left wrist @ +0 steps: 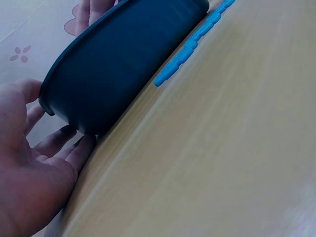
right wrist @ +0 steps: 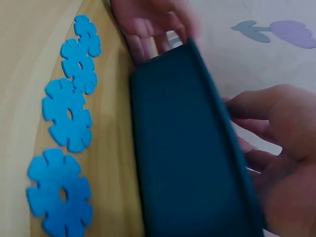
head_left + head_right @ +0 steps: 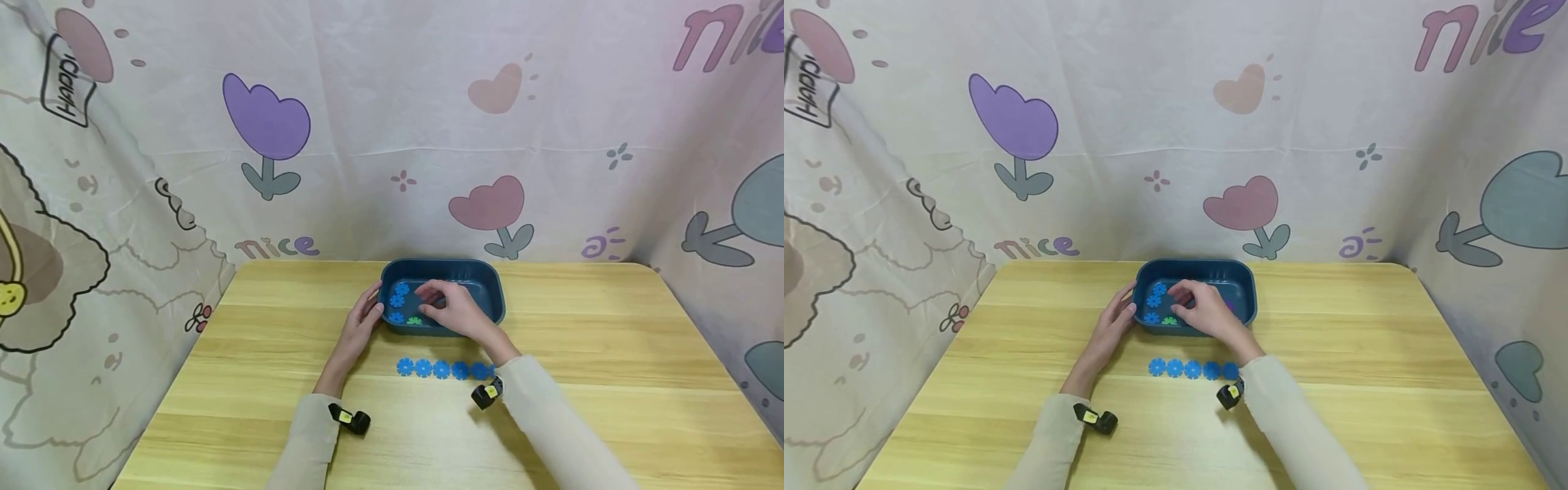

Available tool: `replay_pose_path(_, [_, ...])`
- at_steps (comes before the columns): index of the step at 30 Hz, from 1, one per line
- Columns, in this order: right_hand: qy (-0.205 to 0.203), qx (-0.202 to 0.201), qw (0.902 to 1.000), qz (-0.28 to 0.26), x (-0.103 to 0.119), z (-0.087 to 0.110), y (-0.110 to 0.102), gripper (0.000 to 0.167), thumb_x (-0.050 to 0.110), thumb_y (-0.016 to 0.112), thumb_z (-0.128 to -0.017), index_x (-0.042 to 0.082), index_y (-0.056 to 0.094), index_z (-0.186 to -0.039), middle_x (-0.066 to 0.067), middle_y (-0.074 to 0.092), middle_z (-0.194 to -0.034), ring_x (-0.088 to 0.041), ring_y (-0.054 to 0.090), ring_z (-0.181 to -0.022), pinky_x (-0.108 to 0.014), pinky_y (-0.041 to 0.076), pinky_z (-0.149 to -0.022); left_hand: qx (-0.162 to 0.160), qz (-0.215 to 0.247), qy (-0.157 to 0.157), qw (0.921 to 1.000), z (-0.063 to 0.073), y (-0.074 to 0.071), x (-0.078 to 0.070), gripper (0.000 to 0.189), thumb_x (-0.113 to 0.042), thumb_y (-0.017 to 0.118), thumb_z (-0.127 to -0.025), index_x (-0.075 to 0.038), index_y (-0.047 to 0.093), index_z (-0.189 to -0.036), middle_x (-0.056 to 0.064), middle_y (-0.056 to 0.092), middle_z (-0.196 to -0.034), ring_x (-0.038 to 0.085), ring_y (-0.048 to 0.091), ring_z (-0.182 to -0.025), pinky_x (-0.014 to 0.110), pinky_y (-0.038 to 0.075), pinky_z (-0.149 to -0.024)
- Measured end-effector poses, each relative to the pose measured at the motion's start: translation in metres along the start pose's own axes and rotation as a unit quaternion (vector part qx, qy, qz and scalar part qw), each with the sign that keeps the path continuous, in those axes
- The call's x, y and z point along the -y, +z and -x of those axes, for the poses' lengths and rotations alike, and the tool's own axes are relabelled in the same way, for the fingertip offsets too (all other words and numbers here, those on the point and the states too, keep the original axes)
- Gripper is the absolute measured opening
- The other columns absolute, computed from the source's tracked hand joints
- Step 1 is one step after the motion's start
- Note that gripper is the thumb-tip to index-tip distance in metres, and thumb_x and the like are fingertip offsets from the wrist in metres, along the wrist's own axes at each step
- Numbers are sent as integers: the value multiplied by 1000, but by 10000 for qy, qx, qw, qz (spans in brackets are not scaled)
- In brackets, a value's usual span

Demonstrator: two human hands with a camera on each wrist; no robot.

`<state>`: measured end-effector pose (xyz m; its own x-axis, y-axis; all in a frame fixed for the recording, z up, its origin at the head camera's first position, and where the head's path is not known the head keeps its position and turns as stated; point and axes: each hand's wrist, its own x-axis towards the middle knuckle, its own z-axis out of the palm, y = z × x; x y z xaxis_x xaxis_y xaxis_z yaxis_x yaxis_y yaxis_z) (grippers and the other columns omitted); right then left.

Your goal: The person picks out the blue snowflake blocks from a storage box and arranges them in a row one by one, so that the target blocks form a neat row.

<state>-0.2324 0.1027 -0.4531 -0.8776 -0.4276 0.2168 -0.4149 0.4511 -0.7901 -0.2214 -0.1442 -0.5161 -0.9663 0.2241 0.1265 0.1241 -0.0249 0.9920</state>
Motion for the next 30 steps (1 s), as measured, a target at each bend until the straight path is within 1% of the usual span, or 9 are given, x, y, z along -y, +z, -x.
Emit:
replay_pose_path(3, [143, 219, 9996, 43, -3, -9, 6, 26, 5, 73, -95, 1, 69, -121, -17, 71, -114, -22, 67, -98, -41, 58, -89, 14, -6, -13, 10000, 0, 0, 0, 50, -24, 48, -111, -21, 38, -159, 9, 35, -164, 29, 35, -150, 46, 37, -116])
replay_pose_path(5, [181, 359, 9991, 102, -4, -15, 8, 27, 5, 72, -95, 0, 69, -121, -17, 71, -112, -23, 67, -97, -42, 58, -90, 4, -55, -22, 10000, 0, 0, 0, 49, -27, 49, -110, -24, 39, -159, 7, 36, -163, 27, 36, -149, 44, 38, -116])
replay_pose_path(8, [241, 551, 9981, 159, -6, -22, 11, 27, 5, 72, -95, 0, 69, -122, -15, 71, -110, -23, 66, -96, -41, 58, -90, 11, -89, -21, 10000, 0, -1, 0, 49, -29, 49, -110, -25, 39, -159, 6, 36, -163, 26, 36, -149, 44, 38, -115])
replay_pose_path(15, [99, 937, 9945, 455, -13, -36, 23, 26, 3, 72, -94, -2, 69, -120, -11, 72, -102, -20, 66, -90, -36, 59, -86, 68, -91, 59, 9999, -1, -1, 2, 51, -28, 48, -111, -21, 37, -160, 9, 36, -163, 26, 37, -149, 43, 38, -116])
replay_pose_path(19, [51, 1158, 9910, 668, -14, -43, 29, 25, 2, 73, -93, -1, 71, -118, -11, 72, -100, -20, 68, -89, -35, 60, -85, 87, -48, 48, 9999, 0, 0, 2, 51, -27, 48, -111, -21, 37, -160, 10, 35, -164, 27, 36, -149, 45, 37, -116])
replay_pose_path(27, [-180, 1336, 9859, 992, -14, -49, 34, 22, 5, 78, -91, 2, 75, -112, -9, 73, -98, -19, 68, -88, -35, 59, -83, 97, 65, 93, 9999, -1, -1, 1, 51, -19, 46, -111, -15, 34, -161, 16, 34, -164, 33, 33, -150, 50, 35, -117])
replay_pose_path(30, [-194, 1392, 9848, 1018, -14, -51, 36, 19, 5, 78, -90, 5, 76, -109, -8, 73, -99, -19, 67, -89, -36, 59, -85, 52, 13, 80, 10000, -1, -2, 2, 50, -20, 46, -111, -15, 35, -160, 16, 36, -163, 32, 35, -149, 49, 36, -116])
